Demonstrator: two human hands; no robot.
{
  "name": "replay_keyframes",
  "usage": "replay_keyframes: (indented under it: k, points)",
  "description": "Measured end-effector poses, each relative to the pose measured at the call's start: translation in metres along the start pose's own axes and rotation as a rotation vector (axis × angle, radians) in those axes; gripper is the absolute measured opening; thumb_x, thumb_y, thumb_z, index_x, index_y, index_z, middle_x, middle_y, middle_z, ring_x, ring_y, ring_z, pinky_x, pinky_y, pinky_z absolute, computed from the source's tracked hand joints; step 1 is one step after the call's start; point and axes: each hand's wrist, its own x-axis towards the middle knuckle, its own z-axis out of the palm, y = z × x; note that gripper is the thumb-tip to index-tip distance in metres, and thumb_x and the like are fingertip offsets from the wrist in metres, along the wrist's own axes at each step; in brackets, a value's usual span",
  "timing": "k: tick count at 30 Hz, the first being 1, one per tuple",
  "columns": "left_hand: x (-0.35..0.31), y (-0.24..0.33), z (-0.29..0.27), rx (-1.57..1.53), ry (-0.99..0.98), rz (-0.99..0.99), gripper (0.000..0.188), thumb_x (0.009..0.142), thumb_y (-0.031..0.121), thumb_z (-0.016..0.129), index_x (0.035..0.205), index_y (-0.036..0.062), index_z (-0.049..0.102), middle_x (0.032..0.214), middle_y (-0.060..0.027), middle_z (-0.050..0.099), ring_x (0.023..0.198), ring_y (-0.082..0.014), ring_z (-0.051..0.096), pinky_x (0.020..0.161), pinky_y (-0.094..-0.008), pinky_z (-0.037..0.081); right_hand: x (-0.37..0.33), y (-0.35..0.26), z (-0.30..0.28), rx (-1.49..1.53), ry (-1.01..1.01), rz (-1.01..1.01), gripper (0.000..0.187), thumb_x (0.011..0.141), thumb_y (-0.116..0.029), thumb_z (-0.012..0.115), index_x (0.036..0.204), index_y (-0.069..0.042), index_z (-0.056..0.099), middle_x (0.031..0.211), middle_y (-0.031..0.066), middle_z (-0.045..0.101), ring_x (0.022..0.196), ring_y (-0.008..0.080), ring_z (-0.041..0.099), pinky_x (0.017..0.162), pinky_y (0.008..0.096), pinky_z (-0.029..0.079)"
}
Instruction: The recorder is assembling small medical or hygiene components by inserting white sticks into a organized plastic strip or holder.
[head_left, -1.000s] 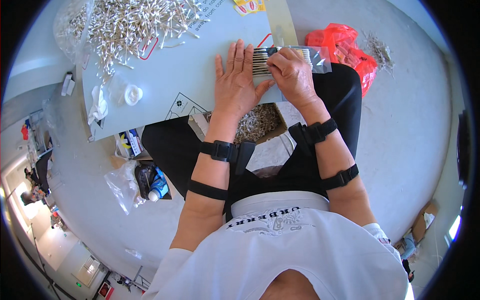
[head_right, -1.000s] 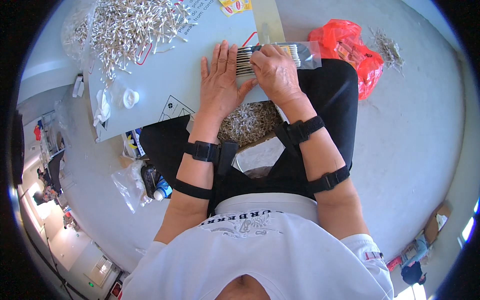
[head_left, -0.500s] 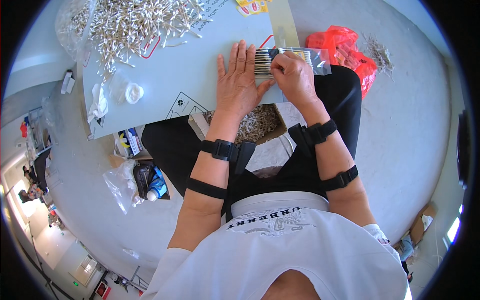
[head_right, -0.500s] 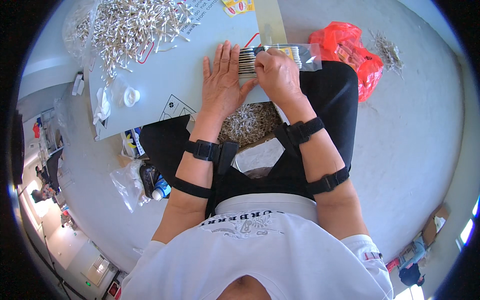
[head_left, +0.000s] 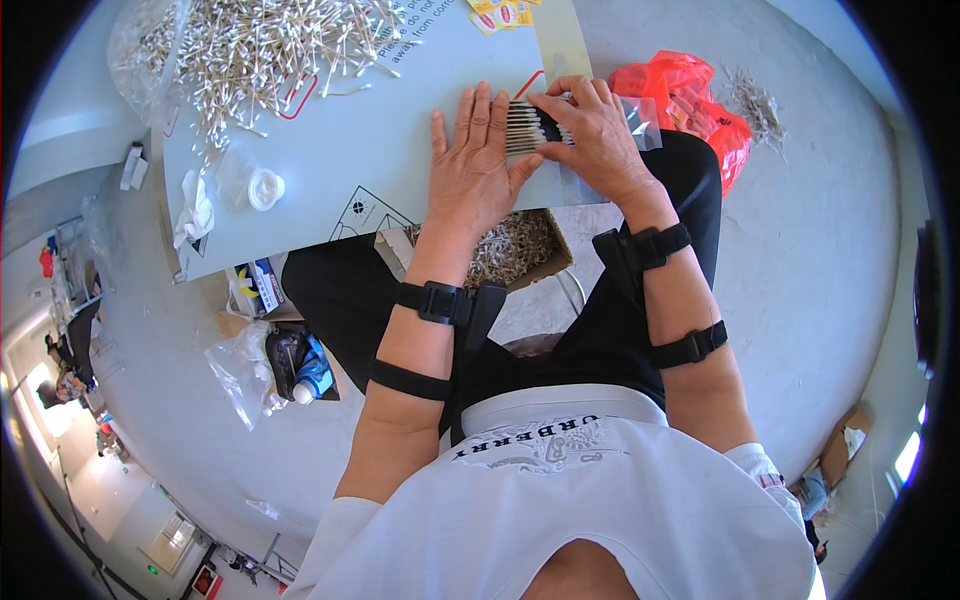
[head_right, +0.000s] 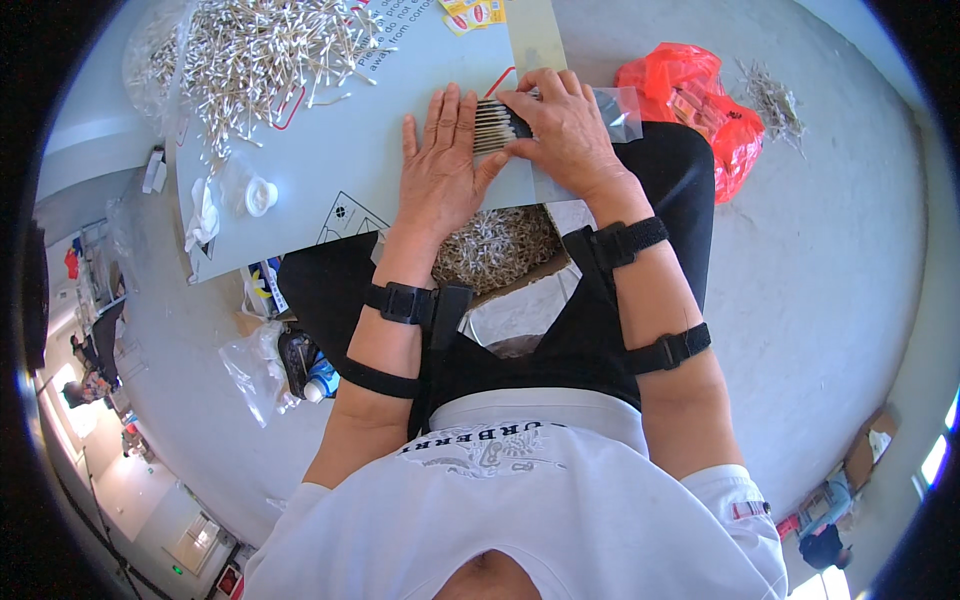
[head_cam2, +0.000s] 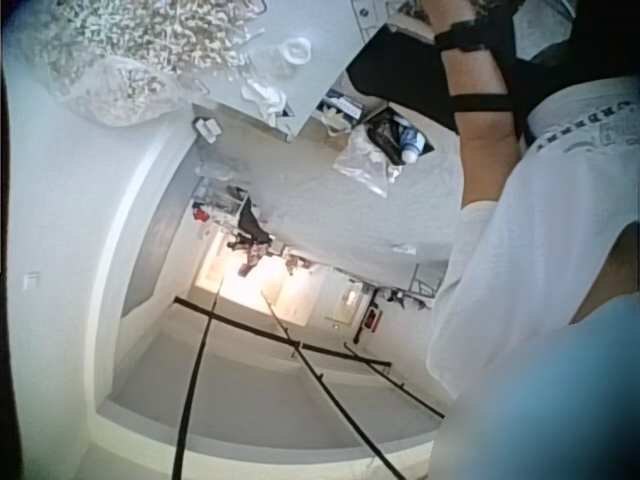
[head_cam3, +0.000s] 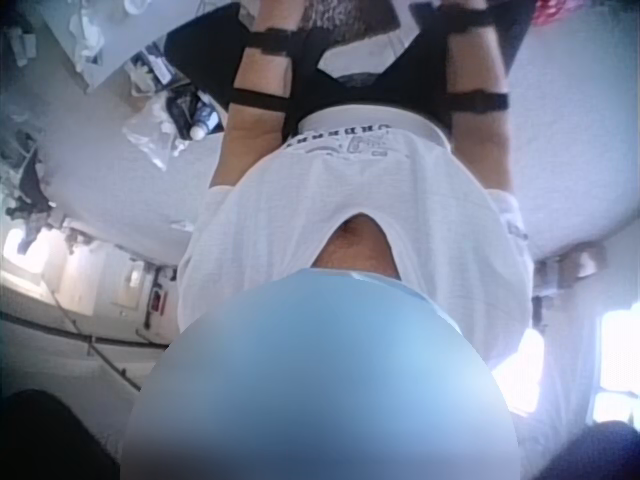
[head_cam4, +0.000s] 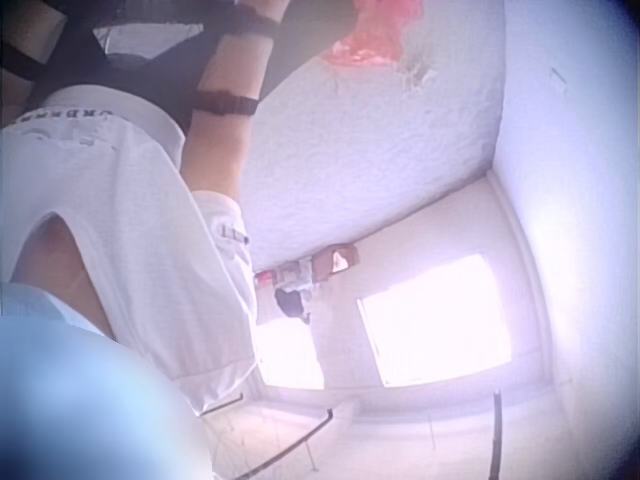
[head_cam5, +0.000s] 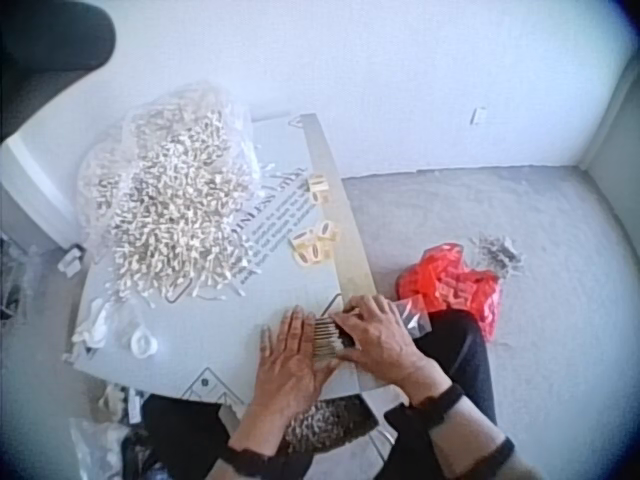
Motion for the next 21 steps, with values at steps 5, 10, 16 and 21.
replay_keyframes:
  k: [5, 10, 16, 21]
  points:
    - [0.000, 0.000, 0.000, 0.022, -0.028, -0.001, 0.078, 0.090, 0.054, 0.054, 0.150, 0.0090, 0.031, 0.158, -0.0130, 0.025, 0.147, -0.0267, 0.022, 0.118, -0.0536, 0.010, -0.002, 0.004, 0.003, -0.008, 0.023, 0.002, 0.057, 0.069, -0.025, 0.080, 0.124, -0.018, 0.063, 0.125, 0.0053, 0.053, 0.120, 0.0285, 0.047, 0.102, 0.0438, 0.037]
    - [0.000, 0.002, -0.003, 0.036, -0.041, 0.002, 0.079, 0.090, 0.053, 0.055, 0.151, 0.0093, 0.030, 0.158, -0.0127, 0.025, 0.147, -0.0271, 0.022, 0.118, -0.0537, 0.011, -0.019, 0.026, 0.010, -0.093, 0.264, 0.098, 0.052, 0.087, -0.033, 0.067, 0.136, -0.022, 0.053, 0.143, 0.0093, 0.044, 0.134, 0.0307, 0.038, 0.109, 0.0511, 0.028]
    - [0.002, 0.004, -0.004, 0.054, -0.055, 0.025, 0.080, 0.090, 0.054, 0.056, 0.151, 0.0084, 0.030, 0.158, -0.0135, 0.025, 0.147, -0.0281, 0.022, 0.118, -0.0540, 0.012, -0.029, 0.040, 0.026, -0.100, 0.092, 0.236, 0.052, 0.101, -0.048, 0.038, 0.149, -0.027, 0.035, 0.157, 0.0107, 0.027, 0.146, 0.0309, 0.021, 0.116, 0.0560, 0.010]
    - [0.006, 0.014, 0.002, 0.060, -0.048, 0.034, 0.081, 0.089, 0.053, 0.056, 0.150, 0.0065, 0.030, 0.158, -0.0143, 0.026, 0.147, -0.0282, 0.022, 0.118, -0.0528, 0.012, -0.031, 0.040, 0.028, -0.039, 0.063, 0.273, 0.053, 0.101, -0.047, 0.038, 0.150, -0.027, 0.033, 0.157, 0.0108, 0.026, 0.147, 0.0307, 0.019, 0.116, 0.0573, 0.007]
